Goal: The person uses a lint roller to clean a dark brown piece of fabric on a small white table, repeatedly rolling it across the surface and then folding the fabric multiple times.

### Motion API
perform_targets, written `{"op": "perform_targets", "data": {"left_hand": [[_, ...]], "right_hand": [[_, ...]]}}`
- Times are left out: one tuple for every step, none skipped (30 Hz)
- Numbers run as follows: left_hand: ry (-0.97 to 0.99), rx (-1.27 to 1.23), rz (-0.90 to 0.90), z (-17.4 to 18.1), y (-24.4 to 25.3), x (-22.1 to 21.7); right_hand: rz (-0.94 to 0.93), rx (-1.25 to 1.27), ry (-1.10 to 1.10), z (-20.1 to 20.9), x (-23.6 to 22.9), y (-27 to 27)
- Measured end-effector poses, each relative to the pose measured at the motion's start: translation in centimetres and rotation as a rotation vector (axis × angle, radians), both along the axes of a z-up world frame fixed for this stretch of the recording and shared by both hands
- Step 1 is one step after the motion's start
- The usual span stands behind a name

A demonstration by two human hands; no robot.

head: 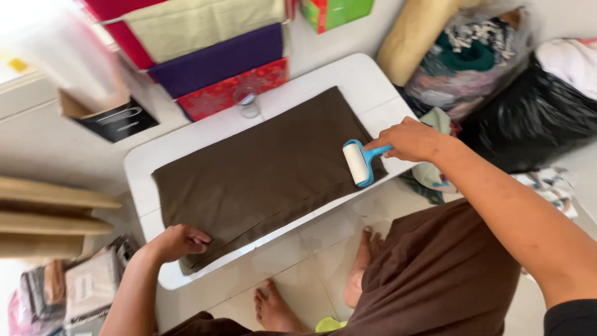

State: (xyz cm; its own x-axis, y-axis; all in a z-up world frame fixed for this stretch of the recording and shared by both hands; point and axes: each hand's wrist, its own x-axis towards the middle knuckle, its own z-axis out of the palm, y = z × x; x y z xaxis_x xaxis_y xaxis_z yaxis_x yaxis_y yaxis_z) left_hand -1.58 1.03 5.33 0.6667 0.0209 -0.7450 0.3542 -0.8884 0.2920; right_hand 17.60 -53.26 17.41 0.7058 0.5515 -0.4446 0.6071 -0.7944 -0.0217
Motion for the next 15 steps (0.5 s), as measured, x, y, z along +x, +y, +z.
{"op": "perform_targets", "data": {"left_hand": [[0.002, 0.003, 0.023, 0.0, 0.0, -0.3], [0.007, 0.02, 0.009, 0.0, 0.1, -0.9], [0.013, 0.037, -0.005, 0.0, 0.2, -1.4], [0.018, 0.04, 0.019, 0.3, 0.7, -1.8], [0.001, 0.021, 0.036, 0.6, 1.2, -2.3], [-0.023, 0.0, 0.054, 0.8, 1.6, -2.6], [-0.024, 0.002, 0.08, 1.2, 2.1, -3.0], [-0.106, 0.004, 0.124, 1.7, 2.7, -3.1], [-0.188, 0.008, 0.168, 2.1, 3.1, -3.1], [-0.189, 0.01, 0.168, 1.8, 4.2, -3.3], [-0.301, 0.041, 0.179, 1.5, 5.1, -3.4], [-0.405, 0.068, 0.178, 1.1, 5.9, -3.5], [-0.399, 0.066, 0.166, 1.1, 6.2, -3.8], [-0.472, 0.068, 0.184, 1.0, 6.4, -3.7], [-0.545, 0.069, 0.202, 0.9, 6.6, -3.5]], "right_hand": [[0.023, 0.003, 0.002, -0.7, 0.6, 1.2], [0.053, 0.002, 0.028, -1.6, 0.9, 2.5], [0.083, 0.001, 0.054, -2.6, 1.2, 3.8], [0.107, 0.004, 0.059, -2.8, 0.3, 6.3], [0.118, 0.028, 0.079, -2.9, -0.7, 8.7], [0.131, 0.05, 0.094, -2.9, -1.6, 11.0], [0.156, 0.051, 0.093, -3.7, -2.5, 13.8], [0.148, 0.117, 0.132, -4.4, -3.4, 16.3], [0.139, 0.182, 0.172, -5.2, -4.3, 18.7], [0.139, 0.184, 0.17, -6.2, -5.4, 21.7], [0.188, 0.266, 0.16, -7.2, -6.4, 24.5], [0.224, 0.349, 0.155, -8.3, -7.7, 26.9], [0.211, 0.35, 0.159, -8.5, -9.3, 29.3], [0.21, 0.39, 0.159, -8.7, -10.5, 31.5], [0.208, 0.43, 0.158, -8.9, -11.7, 33.8]]}}
